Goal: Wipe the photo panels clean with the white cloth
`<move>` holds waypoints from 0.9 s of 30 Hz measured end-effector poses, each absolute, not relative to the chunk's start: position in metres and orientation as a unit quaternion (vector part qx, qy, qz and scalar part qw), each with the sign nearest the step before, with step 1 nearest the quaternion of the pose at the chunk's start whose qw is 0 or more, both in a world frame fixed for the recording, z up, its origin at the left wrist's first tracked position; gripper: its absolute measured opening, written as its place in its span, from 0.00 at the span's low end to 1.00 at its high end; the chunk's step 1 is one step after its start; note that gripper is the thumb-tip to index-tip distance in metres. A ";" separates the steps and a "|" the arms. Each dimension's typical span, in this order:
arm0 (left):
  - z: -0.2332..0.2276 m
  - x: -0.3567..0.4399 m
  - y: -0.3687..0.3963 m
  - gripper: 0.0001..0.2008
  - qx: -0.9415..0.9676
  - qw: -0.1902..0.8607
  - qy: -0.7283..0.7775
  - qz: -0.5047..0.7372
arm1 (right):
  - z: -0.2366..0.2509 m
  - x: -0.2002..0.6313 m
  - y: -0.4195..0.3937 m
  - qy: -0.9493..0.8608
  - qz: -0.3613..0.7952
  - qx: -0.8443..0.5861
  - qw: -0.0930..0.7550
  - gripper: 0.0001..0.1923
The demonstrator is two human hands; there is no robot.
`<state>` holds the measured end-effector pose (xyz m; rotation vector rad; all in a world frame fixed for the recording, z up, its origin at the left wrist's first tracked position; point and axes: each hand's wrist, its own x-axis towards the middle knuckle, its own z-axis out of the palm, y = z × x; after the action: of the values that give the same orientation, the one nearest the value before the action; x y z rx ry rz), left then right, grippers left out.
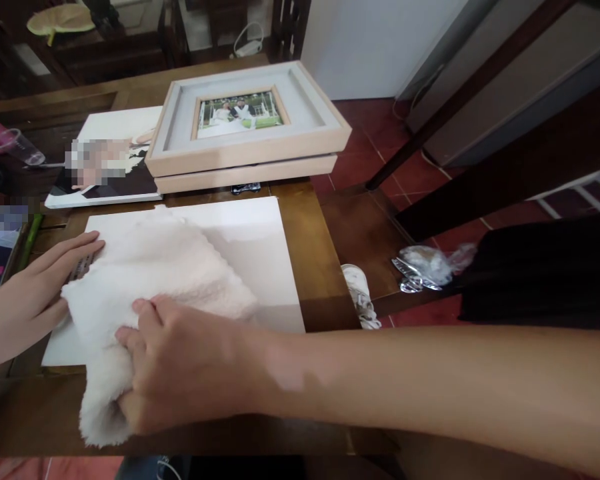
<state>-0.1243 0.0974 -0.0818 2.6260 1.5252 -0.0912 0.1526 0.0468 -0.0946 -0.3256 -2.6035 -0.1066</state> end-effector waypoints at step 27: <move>-0.075 -0.112 0.094 0.30 0.830 0.083 0.552 -0.026 | -0.090 0.160 0.083 -0.956 -0.092 -0.208 0.185 0.11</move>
<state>-0.1120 0.0944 -0.0746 2.4767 1.6467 -0.0789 0.1603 0.0826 -0.0901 -0.5874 -2.6933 -0.2593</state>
